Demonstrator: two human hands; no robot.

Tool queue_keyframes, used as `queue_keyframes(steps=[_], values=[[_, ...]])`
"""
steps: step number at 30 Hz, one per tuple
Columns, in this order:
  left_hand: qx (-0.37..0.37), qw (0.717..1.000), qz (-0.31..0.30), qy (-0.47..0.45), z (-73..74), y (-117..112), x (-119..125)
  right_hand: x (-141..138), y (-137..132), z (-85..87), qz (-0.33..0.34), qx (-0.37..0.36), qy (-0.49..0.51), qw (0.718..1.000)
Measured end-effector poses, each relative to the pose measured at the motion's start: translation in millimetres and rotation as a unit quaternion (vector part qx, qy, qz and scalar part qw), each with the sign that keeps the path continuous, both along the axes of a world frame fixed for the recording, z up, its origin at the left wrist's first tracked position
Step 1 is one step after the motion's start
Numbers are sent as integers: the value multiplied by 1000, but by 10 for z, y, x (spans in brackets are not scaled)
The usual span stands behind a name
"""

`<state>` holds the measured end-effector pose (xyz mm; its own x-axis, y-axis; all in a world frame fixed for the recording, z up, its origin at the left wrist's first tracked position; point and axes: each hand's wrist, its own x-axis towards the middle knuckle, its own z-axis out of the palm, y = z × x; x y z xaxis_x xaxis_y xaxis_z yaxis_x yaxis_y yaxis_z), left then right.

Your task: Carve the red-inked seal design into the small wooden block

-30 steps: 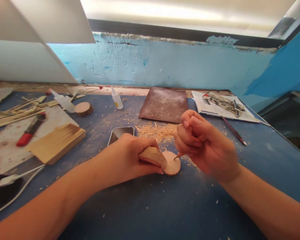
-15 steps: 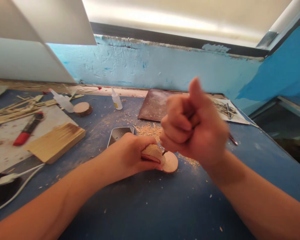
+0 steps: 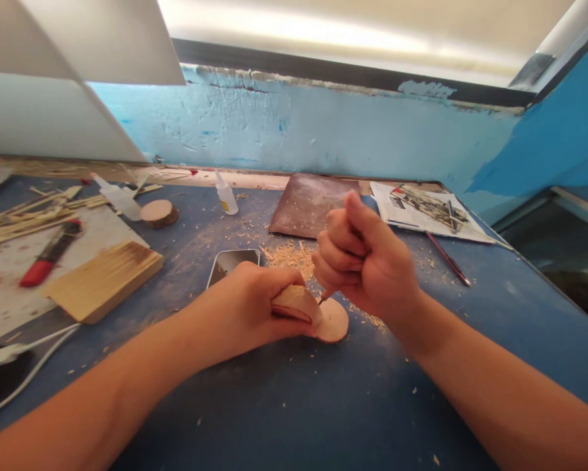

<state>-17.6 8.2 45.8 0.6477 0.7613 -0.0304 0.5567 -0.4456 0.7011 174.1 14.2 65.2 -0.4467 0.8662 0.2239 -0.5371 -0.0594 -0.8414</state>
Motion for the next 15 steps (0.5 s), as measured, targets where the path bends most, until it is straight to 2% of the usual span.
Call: queue_keyframes(steps=[5, 10, 13, 15], values=[[1, 1000, -11, -19, -52, 26, -18, 46, 23, -40, 10, -34, -34, 999], [3, 1000, 0, 5, -25, 16, -20, 15, 33, -140, -3, -28, 9, 1000], [-5, 1000, 0, 7, -4, 14, -16, -12, 38, -208, 6, -34, -12, 999], [-4, 1000, 0, 9, 4, 17, -13, -2, 18, -170, -6, -27, -27, 999]])
